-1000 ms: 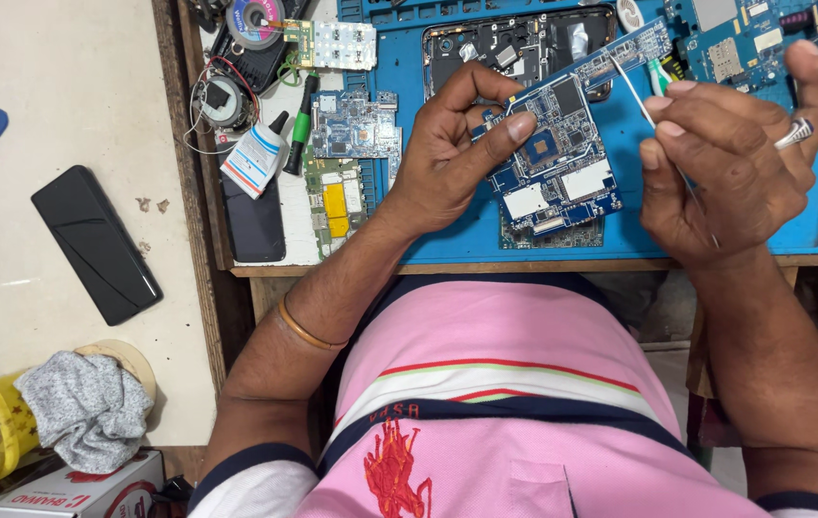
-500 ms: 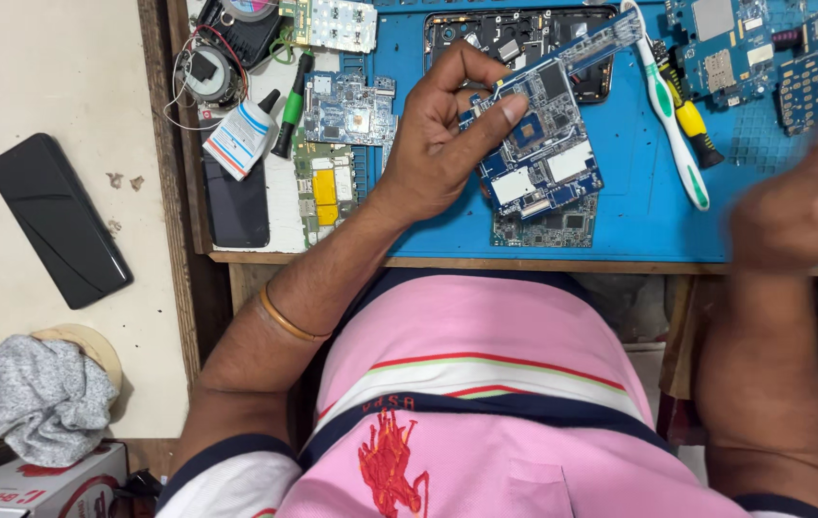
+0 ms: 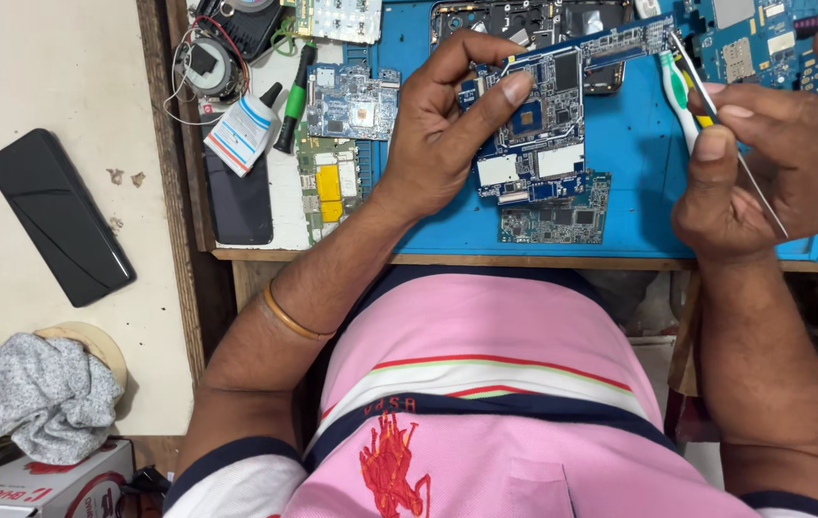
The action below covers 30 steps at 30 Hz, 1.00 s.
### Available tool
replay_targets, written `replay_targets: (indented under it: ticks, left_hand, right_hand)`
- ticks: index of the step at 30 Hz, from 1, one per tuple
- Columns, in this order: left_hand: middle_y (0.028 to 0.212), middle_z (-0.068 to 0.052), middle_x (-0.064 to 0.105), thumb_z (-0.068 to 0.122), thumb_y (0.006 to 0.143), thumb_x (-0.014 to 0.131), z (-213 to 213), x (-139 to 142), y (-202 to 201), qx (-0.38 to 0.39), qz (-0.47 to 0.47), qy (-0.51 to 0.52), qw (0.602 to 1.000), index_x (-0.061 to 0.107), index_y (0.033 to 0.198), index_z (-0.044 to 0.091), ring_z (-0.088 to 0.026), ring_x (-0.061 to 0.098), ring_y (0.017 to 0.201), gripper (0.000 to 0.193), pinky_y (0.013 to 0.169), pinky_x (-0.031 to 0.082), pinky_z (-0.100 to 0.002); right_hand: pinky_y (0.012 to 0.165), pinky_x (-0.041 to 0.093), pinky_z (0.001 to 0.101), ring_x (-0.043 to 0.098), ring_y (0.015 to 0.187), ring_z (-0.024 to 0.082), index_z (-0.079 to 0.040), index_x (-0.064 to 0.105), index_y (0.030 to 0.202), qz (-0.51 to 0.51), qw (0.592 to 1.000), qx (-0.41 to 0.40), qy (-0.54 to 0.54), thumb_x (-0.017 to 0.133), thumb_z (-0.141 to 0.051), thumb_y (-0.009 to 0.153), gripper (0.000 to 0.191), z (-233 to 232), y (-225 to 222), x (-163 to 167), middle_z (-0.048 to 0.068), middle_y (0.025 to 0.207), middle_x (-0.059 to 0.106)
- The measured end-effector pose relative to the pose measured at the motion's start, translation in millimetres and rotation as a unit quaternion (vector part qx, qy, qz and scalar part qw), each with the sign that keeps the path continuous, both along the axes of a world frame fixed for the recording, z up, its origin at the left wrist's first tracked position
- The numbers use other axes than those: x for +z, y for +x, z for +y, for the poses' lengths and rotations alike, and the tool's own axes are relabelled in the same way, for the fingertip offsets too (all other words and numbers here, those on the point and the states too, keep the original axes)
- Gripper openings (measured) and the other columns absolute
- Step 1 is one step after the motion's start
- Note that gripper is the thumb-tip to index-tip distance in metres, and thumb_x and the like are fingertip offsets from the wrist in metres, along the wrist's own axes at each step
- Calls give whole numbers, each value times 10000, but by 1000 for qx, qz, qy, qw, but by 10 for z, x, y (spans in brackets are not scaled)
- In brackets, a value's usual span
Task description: The person holds a laptop motherboard over a blue repair mat and uses a pair of fine tweezers to work on small components along the board's edge, repositioning the board repeatedly to reach different areas while other boards and tools lie on the bench.
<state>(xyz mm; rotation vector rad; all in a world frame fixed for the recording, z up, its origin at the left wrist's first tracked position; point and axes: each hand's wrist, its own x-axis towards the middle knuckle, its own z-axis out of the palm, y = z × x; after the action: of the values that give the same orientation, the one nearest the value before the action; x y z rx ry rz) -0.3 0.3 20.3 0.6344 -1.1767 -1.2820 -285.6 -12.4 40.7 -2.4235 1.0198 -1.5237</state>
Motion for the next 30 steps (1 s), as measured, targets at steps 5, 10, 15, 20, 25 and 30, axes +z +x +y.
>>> replay_targets:
  ticks: [5, 10, 15, 20, 25, 30]
  left_hand:
    - [992, -11, 677, 267, 1106, 688, -1, 6, 17, 28, -39, -8, 999, 686, 1186, 66, -35, 672, 886, 216, 749, 614, -209]
    - [955, -32, 725, 272, 1090, 697, -3, 1, 12, 18, -14, 14, 1000, 704, 1172, 69, -55, 723, 834, 220, 699, 639, -211]
    - [970, -35, 720, 263, 1091, 695, -5, 0, 8, 18, -5, 9, 1000, 701, 1177, 69, -60, 734, 854, 213, 714, 659, -217]
    - [992, -35, 724, 252, 1098, 698, -1, 8, 5, 25, -10, 6, 1000, 706, 1186, 63, -62, 739, 869, 209, 731, 661, -218]
    - [993, -26, 717, 255, 1082, 698, -3, 11, 5, 40, -23, 11, 999, 712, 1174, 65, -48, 724, 829, 212, 669, 636, -197]
    - [963, -27, 716, 271, 1093, 699, 1, -17, 3, 46, -29, 9, 998, 714, 1199, 72, -37, 694, 805, 226, 651, 593, -185]
  right_hand:
    - [1213, 319, 567, 800, 936, 337, 4, 629, 1024, 0, 1000, 11, -6, 704, -125, 1018, 149, -43, -12, -14, 212, 882, 812]
    - [1206, 330, 543, 781, 932, 294, 0, 626, 1036, -16, 1000, 4, 10, 695, -131, 1030, 148, -11, -13, -15, 202, 900, 801]
    - [1225, 334, 532, 776, 982, 309, -6, 621, 1049, -29, 1000, 6, 3, 691, -130, 1045, 142, -3, -24, -43, 205, 927, 802]
    - [1231, 331, 540, 787, 1018, 340, -5, 636, 1055, -10, 1000, 3, -3, 695, -123, 1045, 133, 2, -37, -42, 214, 938, 812]
    - [1225, 306, 593, 791, 909, 303, -7, 611, 1006, -5, 1000, 16, -11, 686, -135, 1010, 150, -6, -20, -13, 202, 885, 802]
    - [1229, 308, 546, 802, 944, 343, -7, 630, 993, 14, 1000, 17, 1, 710, -120, 1021, 142, -5, -2, 39, 194, 914, 821]
